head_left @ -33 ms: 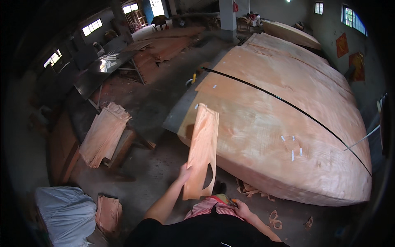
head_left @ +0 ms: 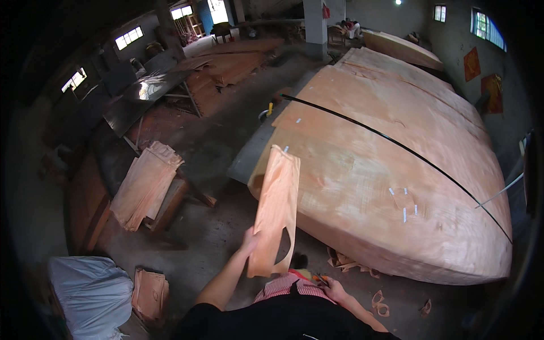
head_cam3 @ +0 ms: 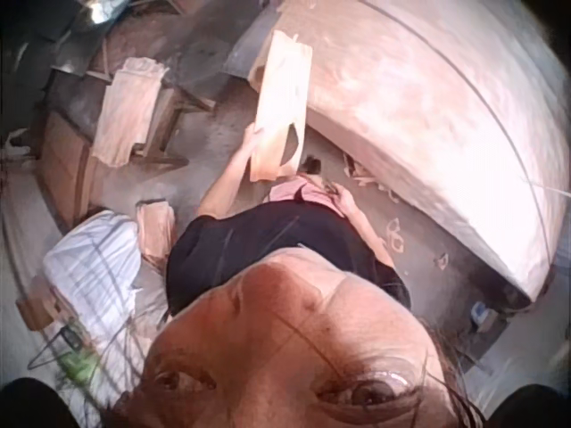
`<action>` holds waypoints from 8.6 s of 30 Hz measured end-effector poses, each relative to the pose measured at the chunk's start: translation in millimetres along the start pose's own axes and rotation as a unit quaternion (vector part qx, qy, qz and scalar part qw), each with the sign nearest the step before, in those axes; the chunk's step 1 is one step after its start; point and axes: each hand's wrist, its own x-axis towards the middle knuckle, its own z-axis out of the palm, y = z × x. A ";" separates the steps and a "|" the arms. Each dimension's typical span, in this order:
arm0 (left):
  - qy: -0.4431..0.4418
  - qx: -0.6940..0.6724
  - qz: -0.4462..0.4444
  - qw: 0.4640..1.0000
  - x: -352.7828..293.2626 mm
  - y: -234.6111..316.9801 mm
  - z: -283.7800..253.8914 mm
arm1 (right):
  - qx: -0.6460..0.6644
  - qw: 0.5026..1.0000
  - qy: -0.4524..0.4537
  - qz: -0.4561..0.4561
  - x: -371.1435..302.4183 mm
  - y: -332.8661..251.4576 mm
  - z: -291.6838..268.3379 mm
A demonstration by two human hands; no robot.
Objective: The person uses a long metal ruler and a utility knife to cut thin sheets of wood veneer on a large workbench. They measure and mark the veneer, then cut along the ruler to create straight edges and remove excess material.
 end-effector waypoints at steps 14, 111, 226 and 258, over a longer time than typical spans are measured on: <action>0.056 0.047 0.002 0.997 12.6 13.8 -329.6 | 0.136 0.988 0.008 0.072 132.2 -78.2 155.2; -0.728 0.276 -0.226 0.586 688.6 98.0 -82.0 | 0.375 0.371 0.791 0.309 541.6 -301.8 51.7; -0.491 0.079 -0.390 0.775 -458.2 -249.3 -451.1 | 0.485 0.137 0.841 0.198 -414.3 -445.8 1154.4; -0.468 0.203 -0.279 0.813 -589.0 -426.8 -492.1 | 0.401 0.180 0.804 0.401 -445.8 -261.6 1285.3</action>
